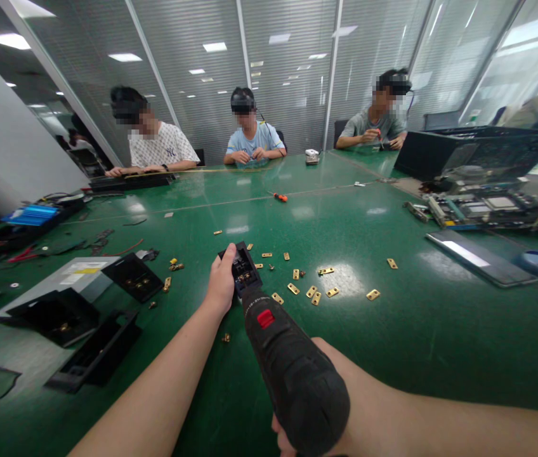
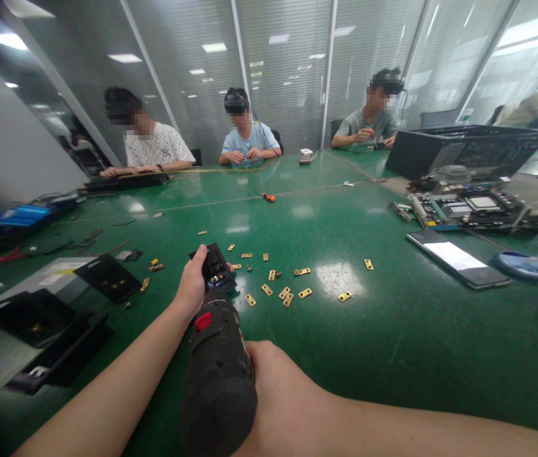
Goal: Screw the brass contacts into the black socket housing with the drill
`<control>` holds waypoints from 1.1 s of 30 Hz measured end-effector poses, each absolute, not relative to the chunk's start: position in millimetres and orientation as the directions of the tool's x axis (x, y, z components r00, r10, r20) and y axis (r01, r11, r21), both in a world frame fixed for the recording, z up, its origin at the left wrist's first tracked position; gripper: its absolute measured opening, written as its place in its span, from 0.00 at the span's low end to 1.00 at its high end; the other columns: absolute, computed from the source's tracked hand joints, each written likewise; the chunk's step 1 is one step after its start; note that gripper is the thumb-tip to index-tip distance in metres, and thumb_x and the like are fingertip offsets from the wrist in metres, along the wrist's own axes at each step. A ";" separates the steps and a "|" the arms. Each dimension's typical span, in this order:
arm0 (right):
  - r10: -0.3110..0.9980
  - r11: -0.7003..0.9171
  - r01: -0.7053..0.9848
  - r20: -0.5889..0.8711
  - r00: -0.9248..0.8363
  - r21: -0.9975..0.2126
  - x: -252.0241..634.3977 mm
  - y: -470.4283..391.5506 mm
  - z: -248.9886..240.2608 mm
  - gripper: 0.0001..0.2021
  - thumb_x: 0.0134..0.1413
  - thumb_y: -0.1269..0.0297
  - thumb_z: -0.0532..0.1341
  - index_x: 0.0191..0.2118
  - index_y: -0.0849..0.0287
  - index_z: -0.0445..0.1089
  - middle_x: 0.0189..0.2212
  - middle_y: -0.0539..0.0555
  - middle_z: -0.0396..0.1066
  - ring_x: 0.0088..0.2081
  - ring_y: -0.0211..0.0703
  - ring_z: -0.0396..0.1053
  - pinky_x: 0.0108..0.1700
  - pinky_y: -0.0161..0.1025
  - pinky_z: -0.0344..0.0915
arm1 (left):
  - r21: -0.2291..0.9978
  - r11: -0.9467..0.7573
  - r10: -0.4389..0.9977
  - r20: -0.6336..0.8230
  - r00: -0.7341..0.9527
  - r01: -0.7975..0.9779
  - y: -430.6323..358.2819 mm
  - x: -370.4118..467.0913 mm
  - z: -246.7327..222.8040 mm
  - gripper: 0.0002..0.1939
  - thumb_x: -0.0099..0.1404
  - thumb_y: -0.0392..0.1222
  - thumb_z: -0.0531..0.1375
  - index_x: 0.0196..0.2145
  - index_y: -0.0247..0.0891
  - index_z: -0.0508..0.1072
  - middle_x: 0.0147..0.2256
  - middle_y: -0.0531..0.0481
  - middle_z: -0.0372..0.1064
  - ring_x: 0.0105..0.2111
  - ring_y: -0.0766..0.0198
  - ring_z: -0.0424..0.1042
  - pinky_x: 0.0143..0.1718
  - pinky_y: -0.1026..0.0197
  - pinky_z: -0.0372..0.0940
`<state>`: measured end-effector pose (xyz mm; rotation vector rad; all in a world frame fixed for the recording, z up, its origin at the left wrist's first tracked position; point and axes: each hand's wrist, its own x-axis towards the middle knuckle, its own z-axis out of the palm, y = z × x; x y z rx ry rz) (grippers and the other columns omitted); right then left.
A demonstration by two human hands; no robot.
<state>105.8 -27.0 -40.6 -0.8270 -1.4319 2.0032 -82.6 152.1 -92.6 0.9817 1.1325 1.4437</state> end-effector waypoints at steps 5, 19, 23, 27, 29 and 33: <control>0.708 -0.283 -0.058 -0.168 -0.686 -0.957 106.5 -26.6 -39.9 0.29 0.30 0.63 0.78 0.39 0.61 0.65 0.27 0.47 0.71 0.30 0.39 0.72 0.32 0.35 0.67 | 0.974 -0.041 0.987 0.005 -0.158 -0.225 151.6 -82.6 -91.9 0.26 0.56 0.64 0.65 0.38 0.36 0.73 0.29 0.47 0.76 0.29 0.55 0.78 0.33 0.53 0.73; 0.706 -0.275 -0.086 -0.141 -0.694 -0.958 107.8 -25.5 -40.1 0.27 0.30 0.64 0.78 0.37 0.62 0.66 0.27 0.48 0.70 0.29 0.40 0.71 0.32 0.36 0.68 | 0.969 -0.045 0.987 0.006 -0.158 -0.244 151.1 -82.7 -91.3 0.25 0.58 0.62 0.65 0.37 0.36 0.73 0.29 0.47 0.76 0.29 0.56 0.77 0.33 0.55 0.72; 0.725 -0.263 -0.081 -0.141 -0.674 -0.962 106.1 -24.9 -40.9 0.30 0.25 0.65 0.79 0.37 0.62 0.66 0.27 0.48 0.70 0.28 0.40 0.71 0.31 0.36 0.67 | 0.969 -0.047 0.986 0.007 -0.164 -0.244 151.7 -83.3 -92.1 0.25 0.57 0.62 0.65 0.38 0.36 0.73 0.29 0.48 0.76 0.28 0.57 0.77 0.32 0.56 0.72; 0.717 -0.377 -0.084 -0.233 -0.657 -0.923 103.8 -26.0 -36.0 0.33 0.21 0.62 0.80 0.35 0.60 0.63 0.24 0.45 0.68 0.26 0.40 0.69 0.31 0.38 0.68 | 0.970 -0.044 0.987 0.005 -0.160 -0.240 152.1 -83.5 -92.3 0.25 0.57 0.62 0.65 0.39 0.36 0.73 0.29 0.48 0.77 0.28 0.57 0.77 0.32 0.56 0.73; 0.711 -0.393 -0.062 -0.260 -0.653 -0.918 104.7 -26.8 -34.0 0.33 0.21 0.61 0.80 0.36 0.59 0.63 0.24 0.46 0.69 0.27 0.41 0.70 0.32 0.39 0.69 | 0.968 -0.040 0.987 0.000 -0.161 -0.247 151.7 -83.4 -92.0 0.25 0.57 0.62 0.65 0.39 0.36 0.74 0.29 0.48 0.77 0.28 0.57 0.78 0.31 0.57 0.73; 0.679 -0.365 -0.056 -0.224 -0.699 -0.929 109.0 -29.6 -41.4 0.30 0.30 0.61 0.78 0.39 0.60 0.64 0.28 0.47 0.70 0.31 0.39 0.70 0.37 0.38 0.70 | 0.966 -0.022 0.989 -0.016 -0.147 -0.257 150.6 -83.0 -90.6 0.25 0.57 0.62 0.65 0.38 0.36 0.74 0.28 0.48 0.77 0.27 0.57 0.77 0.32 0.56 0.73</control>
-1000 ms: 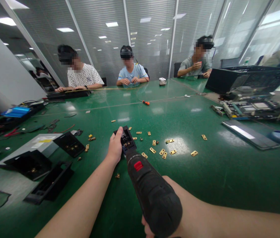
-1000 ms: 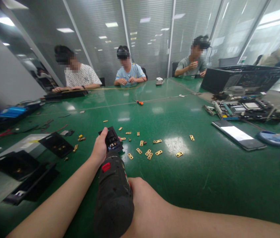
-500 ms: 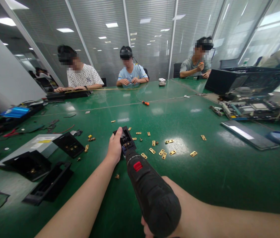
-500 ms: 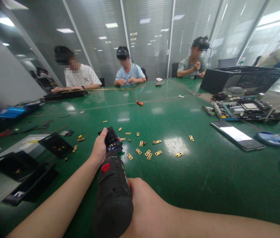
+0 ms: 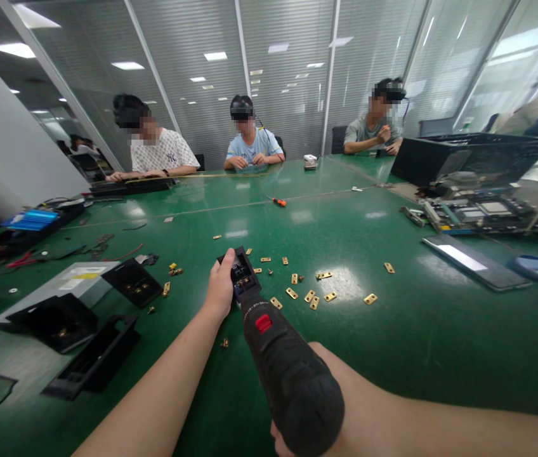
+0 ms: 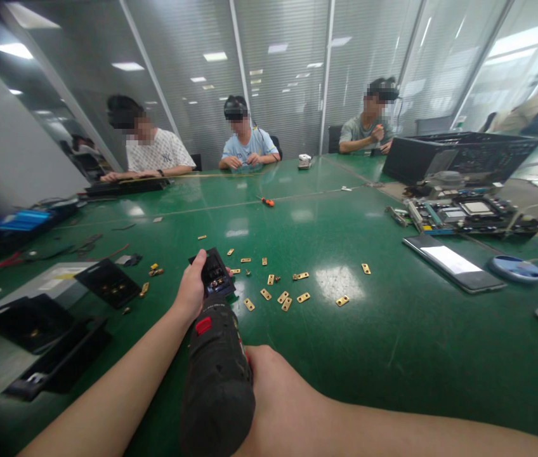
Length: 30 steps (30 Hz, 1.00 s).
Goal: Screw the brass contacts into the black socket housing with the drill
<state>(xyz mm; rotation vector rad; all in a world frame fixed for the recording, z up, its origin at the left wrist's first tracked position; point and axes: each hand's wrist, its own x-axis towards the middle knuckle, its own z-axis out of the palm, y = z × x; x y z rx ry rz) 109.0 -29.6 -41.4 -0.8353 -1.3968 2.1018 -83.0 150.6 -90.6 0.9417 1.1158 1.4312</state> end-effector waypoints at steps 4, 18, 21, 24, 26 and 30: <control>0.680 -0.394 -0.101 -0.215 -0.701 -0.914 109.0 -32.7 -56.1 0.33 0.30 0.62 0.78 0.43 0.60 0.62 0.30 0.47 0.69 0.30 0.38 0.70 0.37 0.38 0.72 | 0.967 -0.037 0.987 -0.004 -0.161 -0.251 150.2 -82.6 -89.9 0.24 0.57 0.61 0.65 0.38 0.36 0.73 0.29 0.49 0.77 0.27 0.58 0.77 0.32 0.57 0.73; 0.684 -0.420 -0.116 -0.231 -0.692 -0.900 105.6 -30.6 -50.2 0.30 0.26 0.68 0.78 0.37 0.60 0.63 0.26 0.47 0.70 0.28 0.40 0.70 0.34 0.41 0.72 | 0.974 -0.046 0.988 0.011 -0.157 -0.222 152.1 -82.9 -92.0 0.26 0.57 0.63 0.64 0.38 0.36 0.73 0.28 0.47 0.76 0.27 0.56 0.77 0.31 0.55 0.73; 0.689 -0.423 -0.112 -0.239 -0.684 -0.899 106.4 -31.4 -52.8 0.31 0.26 0.68 0.78 0.39 0.60 0.62 0.27 0.48 0.71 0.29 0.40 0.71 0.35 0.40 0.72 | 0.973 -0.049 0.986 0.011 -0.167 -0.225 152.0 -82.9 -92.2 0.26 0.57 0.63 0.64 0.39 0.36 0.73 0.29 0.47 0.77 0.27 0.57 0.77 0.31 0.55 0.73; 0.708 -0.376 -0.111 -0.208 -0.675 -0.920 106.7 -31.2 -49.5 0.30 0.28 0.68 0.77 0.40 0.61 0.63 0.27 0.50 0.71 0.30 0.42 0.71 0.33 0.40 0.72 | 0.972 -0.049 0.986 0.010 -0.168 -0.230 151.8 -82.7 -92.1 0.25 0.57 0.63 0.65 0.38 0.36 0.73 0.29 0.47 0.77 0.27 0.57 0.77 0.31 0.55 0.73; 0.723 -0.326 -0.115 -0.169 -0.669 -0.938 106.9 -30.3 -46.7 0.28 0.31 0.66 0.76 0.40 0.61 0.64 0.28 0.50 0.71 0.29 0.42 0.72 0.33 0.40 0.71 | 0.973 -0.050 0.986 0.012 -0.166 -0.227 151.9 -82.6 -92.0 0.26 0.57 0.63 0.64 0.39 0.36 0.73 0.29 0.47 0.77 0.28 0.56 0.77 0.32 0.55 0.73; 0.711 -0.290 -0.081 -0.158 -0.685 -0.954 108.1 -28.1 -42.1 0.27 0.31 0.65 0.77 0.39 0.61 0.65 0.29 0.50 0.71 0.30 0.42 0.73 0.33 0.38 0.70 | 0.971 -0.047 0.987 0.010 -0.160 -0.234 152.0 -82.6 -91.8 0.26 0.57 0.63 0.65 0.39 0.36 0.73 0.29 0.47 0.77 0.28 0.56 0.77 0.32 0.55 0.73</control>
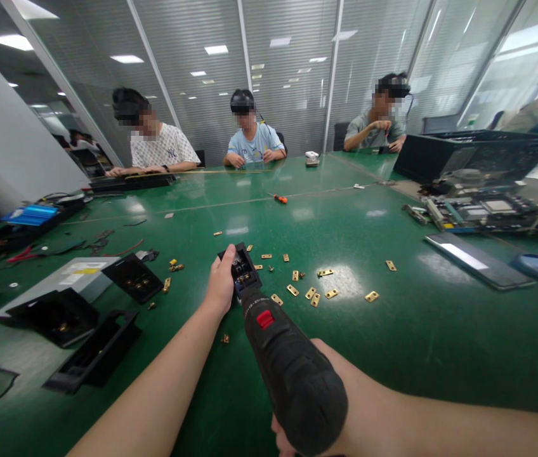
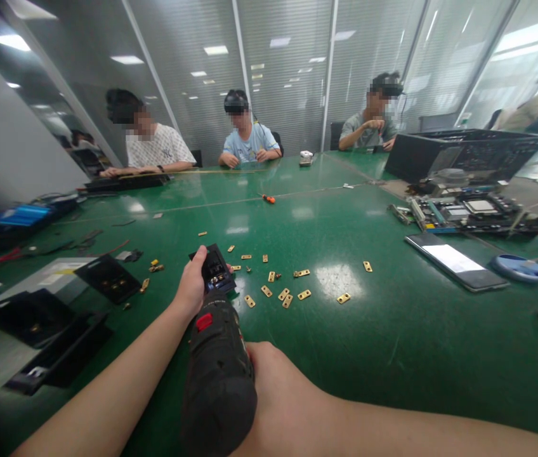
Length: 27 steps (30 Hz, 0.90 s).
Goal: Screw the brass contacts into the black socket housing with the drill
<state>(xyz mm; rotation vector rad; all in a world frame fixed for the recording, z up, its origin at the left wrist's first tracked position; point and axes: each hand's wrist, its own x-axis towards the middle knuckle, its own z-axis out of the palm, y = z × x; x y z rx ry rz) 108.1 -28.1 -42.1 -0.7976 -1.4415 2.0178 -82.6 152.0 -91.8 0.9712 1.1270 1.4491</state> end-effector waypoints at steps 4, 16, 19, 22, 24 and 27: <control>0.703 -0.402 -0.079 -0.252 -0.665 -0.912 107.1 -28.1 -38.8 0.34 0.24 0.65 0.80 0.41 0.60 0.64 0.27 0.48 0.71 0.28 0.42 0.73 0.33 0.38 0.71 | 0.970 -0.052 0.987 0.014 -0.160 -0.237 152.0 -82.9 -91.9 0.27 0.56 0.63 0.65 0.40 0.36 0.72 0.29 0.48 0.76 0.28 0.56 0.78 0.33 0.54 0.73; 0.722 -0.388 -0.106 -0.231 -0.652 -0.915 107.0 -29.2 -36.7 0.35 0.22 0.64 0.80 0.41 0.60 0.64 0.26 0.46 0.72 0.27 0.42 0.74 0.33 0.38 0.70 | 0.970 -0.047 0.989 0.012 -0.149 -0.237 152.3 -82.7 -92.6 0.26 0.57 0.63 0.64 0.39 0.36 0.73 0.29 0.48 0.76 0.28 0.56 0.77 0.34 0.53 0.72; 0.703 -0.410 -0.099 -0.245 -0.667 -0.907 107.1 -29.0 -36.1 0.34 0.23 0.64 0.80 0.41 0.61 0.65 0.26 0.47 0.71 0.28 0.42 0.74 0.33 0.38 0.69 | 0.973 -0.051 0.988 0.016 -0.155 -0.227 152.7 -82.8 -93.2 0.26 0.57 0.63 0.64 0.39 0.37 0.73 0.29 0.48 0.76 0.28 0.56 0.77 0.34 0.53 0.73; 0.689 -0.412 -0.076 -0.256 -0.678 -0.908 107.0 -28.2 -34.8 0.33 0.24 0.64 0.80 0.40 0.61 0.65 0.26 0.47 0.71 0.28 0.43 0.73 0.32 0.38 0.69 | 0.974 -0.055 0.987 0.020 -0.161 -0.221 152.9 -82.7 -93.8 0.26 0.57 0.63 0.64 0.39 0.37 0.73 0.29 0.48 0.76 0.28 0.56 0.77 0.34 0.53 0.73; 0.698 -0.386 -0.070 -0.242 -0.673 -0.920 107.0 -28.1 -33.8 0.34 0.24 0.64 0.80 0.40 0.61 0.64 0.26 0.47 0.71 0.28 0.43 0.73 0.32 0.39 0.70 | 0.974 -0.052 0.988 0.019 -0.153 -0.220 152.8 -82.6 -94.0 0.26 0.57 0.64 0.64 0.39 0.37 0.73 0.29 0.48 0.76 0.27 0.56 0.77 0.34 0.53 0.73; 0.701 -0.349 -0.064 -0.215 -0.679 -0.935 107.5 -28.3 -32.3 0.32 0.25 0.63 0.80 0.39 0.61 0.65 0.27 0.48 0.72 0.28 0.42 0.73 0.33 0.39 0.70 | 0.974 -0.040 0.990 0.008 -0.141 -0.223 152.4 -82.6 -93.7 0.27 0.57 0.64 0.64 0.40 0.36 0.72 0.29 0.47 0.76 0.27 0.56 0.77 0.33 0.52 0.73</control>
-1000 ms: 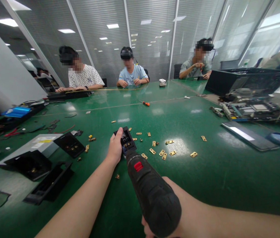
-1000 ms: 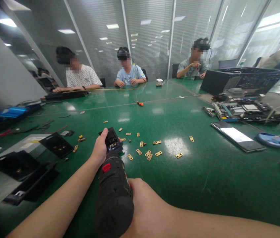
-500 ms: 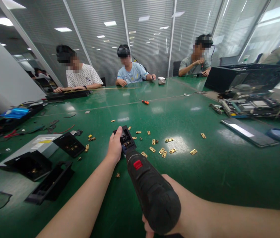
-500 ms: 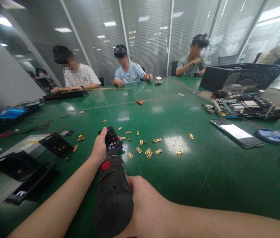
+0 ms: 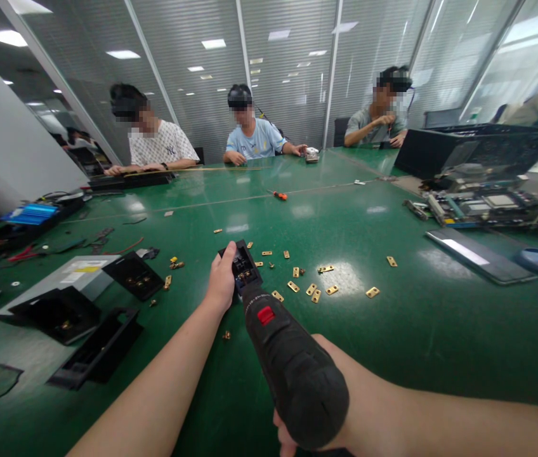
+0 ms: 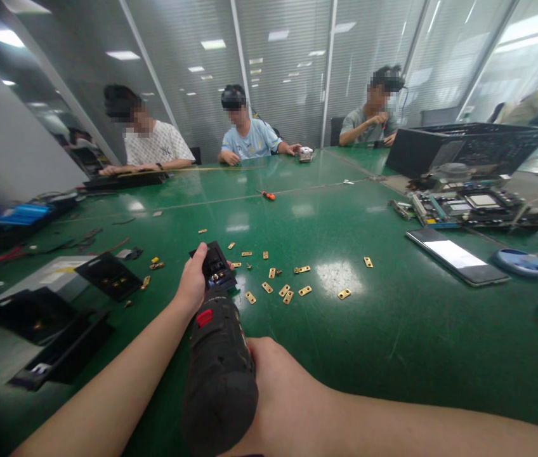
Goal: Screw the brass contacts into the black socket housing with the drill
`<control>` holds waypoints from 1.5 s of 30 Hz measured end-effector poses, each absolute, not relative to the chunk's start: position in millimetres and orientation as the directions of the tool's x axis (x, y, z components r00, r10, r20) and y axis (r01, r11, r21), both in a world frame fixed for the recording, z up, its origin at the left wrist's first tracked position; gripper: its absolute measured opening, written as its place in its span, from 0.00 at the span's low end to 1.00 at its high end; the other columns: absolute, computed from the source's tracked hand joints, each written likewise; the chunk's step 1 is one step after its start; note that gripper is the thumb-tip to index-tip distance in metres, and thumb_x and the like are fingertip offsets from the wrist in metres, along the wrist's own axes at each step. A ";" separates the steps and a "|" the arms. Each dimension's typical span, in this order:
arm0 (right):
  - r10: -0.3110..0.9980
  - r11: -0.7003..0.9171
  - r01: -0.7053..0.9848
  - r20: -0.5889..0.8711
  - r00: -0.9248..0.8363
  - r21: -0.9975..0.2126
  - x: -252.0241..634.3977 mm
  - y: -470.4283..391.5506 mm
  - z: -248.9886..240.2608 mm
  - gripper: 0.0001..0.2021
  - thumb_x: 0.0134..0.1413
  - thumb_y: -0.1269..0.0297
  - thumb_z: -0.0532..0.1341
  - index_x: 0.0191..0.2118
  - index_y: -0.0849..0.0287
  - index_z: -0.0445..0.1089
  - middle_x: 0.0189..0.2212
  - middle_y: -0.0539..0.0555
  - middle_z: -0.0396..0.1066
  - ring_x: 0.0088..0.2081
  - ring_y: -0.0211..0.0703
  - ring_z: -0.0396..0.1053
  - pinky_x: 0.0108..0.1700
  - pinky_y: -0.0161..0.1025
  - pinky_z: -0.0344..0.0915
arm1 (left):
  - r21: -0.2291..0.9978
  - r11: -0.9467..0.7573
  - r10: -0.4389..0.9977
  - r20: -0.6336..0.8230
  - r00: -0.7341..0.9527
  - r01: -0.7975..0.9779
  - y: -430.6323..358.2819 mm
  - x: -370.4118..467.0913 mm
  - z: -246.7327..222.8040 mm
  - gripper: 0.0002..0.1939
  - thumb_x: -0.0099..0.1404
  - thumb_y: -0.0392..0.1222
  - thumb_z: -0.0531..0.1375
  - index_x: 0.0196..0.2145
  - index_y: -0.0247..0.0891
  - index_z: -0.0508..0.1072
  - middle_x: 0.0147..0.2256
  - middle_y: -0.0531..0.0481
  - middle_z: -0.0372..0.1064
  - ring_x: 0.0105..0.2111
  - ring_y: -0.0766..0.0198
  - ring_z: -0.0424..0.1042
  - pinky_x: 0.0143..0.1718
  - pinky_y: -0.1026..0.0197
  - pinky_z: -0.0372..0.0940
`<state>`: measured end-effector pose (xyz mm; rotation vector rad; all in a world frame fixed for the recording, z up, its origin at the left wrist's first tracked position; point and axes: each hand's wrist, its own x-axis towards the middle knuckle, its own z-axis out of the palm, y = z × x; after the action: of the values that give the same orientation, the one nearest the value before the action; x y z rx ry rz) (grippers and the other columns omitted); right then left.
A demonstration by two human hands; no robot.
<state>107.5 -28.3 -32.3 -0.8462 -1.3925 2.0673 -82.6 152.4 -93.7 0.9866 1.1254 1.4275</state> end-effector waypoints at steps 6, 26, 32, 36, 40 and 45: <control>0.686 -0.393 -0.073 -0.239 -0.687 -0.916 108.7 -28.6 -32.2 0.31 0.26 0.62 0.79 0.38 0.61 0.65 0.27 0.48 0.71 0.29 0.41 0.73 0.33 0.38 0.71 | 0.974 -0.024 0.992 -0.006 -0.129 -0.227 151.9 -82.4 -92.7 0.28 0.57 0.65 0.63 0.40 0.36 0.72 0.29 0.47 0.76 0.26 0.54 0.77 0.32 0.51 0.73; 0.703 -0.294 -0.060 -0.173 -0.690 -0.954 109.3 -27.3 -38.6 0.30 0.29 0.61 0.79 0.40 0.61 0.65 0.28 0.48 0.72 0.30 0.41 0.73 0.34 0.38 0.69 | 0.970 -0.038 0.988 0.001 -0.152 -0.240 153.3 -82.6 -93.8 0.26 0.57 0.64 0.64 0.39 0.37 0.73 0.29 0.47 0.76 0.28 0.55 0.77 0.33 0.53 0.73; 0.708 -0.286 -0.043 -0.181 -0.683 -0.957 107.3 -26.1 -39.2 0.29 0.28 0.62 0.79 0.38 0.61 0.67 0.26 0.47 0.70 0.30 0.40 0.72 0.33 0.36 0.68 | 0.972 -0.059 0.987 0.022 -0.160 -0.227 152.8 -82.7 -93.7 0.26 0.57 0.63 0.64 0.39 0.37 0.73 0.29 0.47 0.77 0.28 0.55 0.77 0.34 0.54 0.72; 0.689 -0.361 -0.072 -0.214 -0.692 -0.930 105.4 -27.5 -42.5 0.28 0.28 0.64 0.78 0.38 0.61 0.66 0.26 0.48 0.70 0.29 0.40 0.72 0.32 0.36 0.70 | 0.972 -0.049 0.988 0.012 -0.156 -0.230 152.4 -82.9 -93.0 0.25 0.57 0.63 0.64 0.38 0.37 0.73 0.29 0.47 0.76 0.29 0.55 0.77 0.32 0.55 0.72; 0.693 -0.389 -0.113 -0.210 -0.689 -0.914 104.5 -29.2 -46.8 0.27 0.29 0.66 0.77 0.37 0.62 0.66 0.26 0.49 0.69 0.30 0.40 0.71 0.32 0.37 0.70 | 0.972 -0.048 0.987 0.010 -0.163 -0.231 151.8 -82.1 -91.9 0.25 0.57 0.63 0.65 0.38 0.37 0.73 0.29 0.47 0.76 0.29 0.56 0.77 0.33 0.55 0.72; 0.691 -0.388 -0.103 -0.215 -0.690 -0.916 105.4 -28.9 -46.9 0.30 0.26 0.64 0.79 0.37 0.61 0.66 0.26 0.47 0.69 0.29 0.39 0.71 0.33 0.37 0.70 | 0.972 -0.044 0.988 0.009 -0.151 -0.230 151.7 -81.6 -91.9 0.25 0.57 0.63 0.64 0.37 0.37 0.73 0.28 0.48 0.76 0.27 0.56 0.77 0.33 0.54 0.72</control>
<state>105.4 -28.9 -46.9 -0.8134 -1.3326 2.1108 -81.6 151.7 -91.9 0.9769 1.1252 1.4399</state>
